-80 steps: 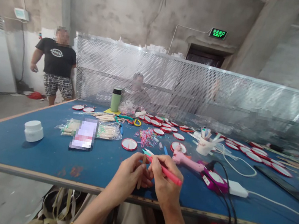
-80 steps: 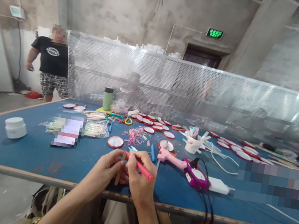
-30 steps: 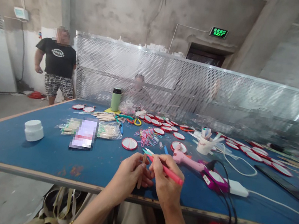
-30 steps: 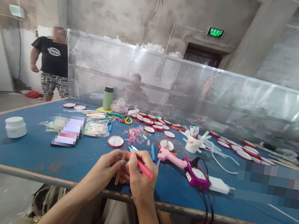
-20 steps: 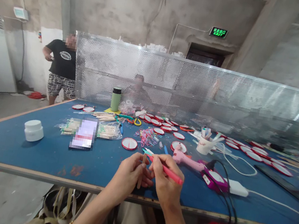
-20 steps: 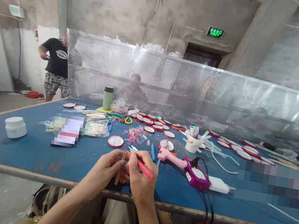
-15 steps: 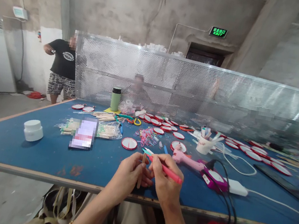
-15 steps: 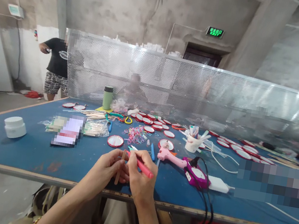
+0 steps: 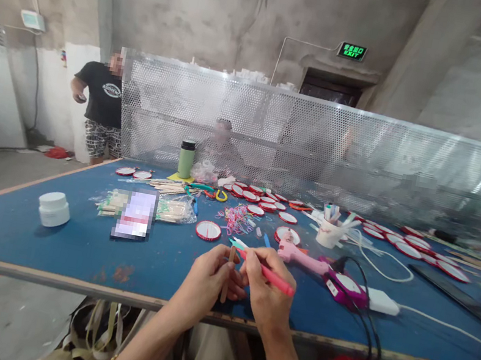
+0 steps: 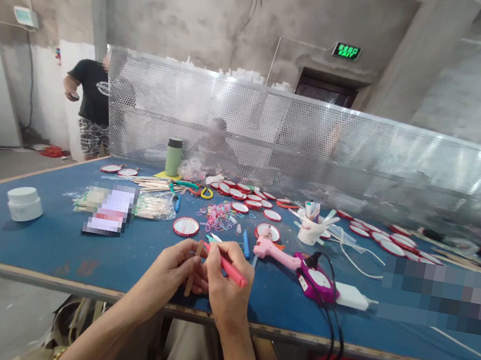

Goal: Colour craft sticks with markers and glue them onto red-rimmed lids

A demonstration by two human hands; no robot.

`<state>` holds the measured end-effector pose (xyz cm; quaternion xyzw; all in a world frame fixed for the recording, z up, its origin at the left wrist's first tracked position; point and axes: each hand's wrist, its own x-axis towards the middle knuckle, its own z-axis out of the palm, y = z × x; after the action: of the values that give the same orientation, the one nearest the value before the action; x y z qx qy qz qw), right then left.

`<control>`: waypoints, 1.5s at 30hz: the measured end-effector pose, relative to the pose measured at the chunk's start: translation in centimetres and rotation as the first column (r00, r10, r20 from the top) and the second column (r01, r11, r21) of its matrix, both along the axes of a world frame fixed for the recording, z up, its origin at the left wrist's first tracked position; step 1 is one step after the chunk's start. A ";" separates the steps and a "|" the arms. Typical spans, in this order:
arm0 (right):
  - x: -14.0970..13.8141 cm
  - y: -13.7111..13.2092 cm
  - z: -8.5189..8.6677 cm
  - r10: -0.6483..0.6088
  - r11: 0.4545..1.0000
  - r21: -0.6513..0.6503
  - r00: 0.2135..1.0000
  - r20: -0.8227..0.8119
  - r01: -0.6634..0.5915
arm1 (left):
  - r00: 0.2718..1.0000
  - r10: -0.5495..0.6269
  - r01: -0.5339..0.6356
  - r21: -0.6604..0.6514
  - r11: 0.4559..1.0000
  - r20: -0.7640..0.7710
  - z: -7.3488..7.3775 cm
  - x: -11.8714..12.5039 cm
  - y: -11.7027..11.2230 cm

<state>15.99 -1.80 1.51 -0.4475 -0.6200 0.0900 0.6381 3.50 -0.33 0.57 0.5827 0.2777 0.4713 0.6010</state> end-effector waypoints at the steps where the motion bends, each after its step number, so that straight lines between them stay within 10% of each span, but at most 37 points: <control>1: 0.0 0.0 0.0 -0.001 1.000 0.000 1.000 0.001 0.001 | 1.000 0.001 -0.001 -0.002 1.000 -0.002 0.0 0.0 0.0; 45: 0.0 -0.1 0.1 -0.008 1.000 0.002 0.999 0.035 0.008 | 0.999 0.031 -0.031 -0.012 0.999 -0.023 0.4 0.2 -0.2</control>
<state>15.95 -1.90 1.64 -0.4506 -0.6296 0.0789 0.6279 3.67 -0.53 1.00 0.5800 0.2965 0.4719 0.5941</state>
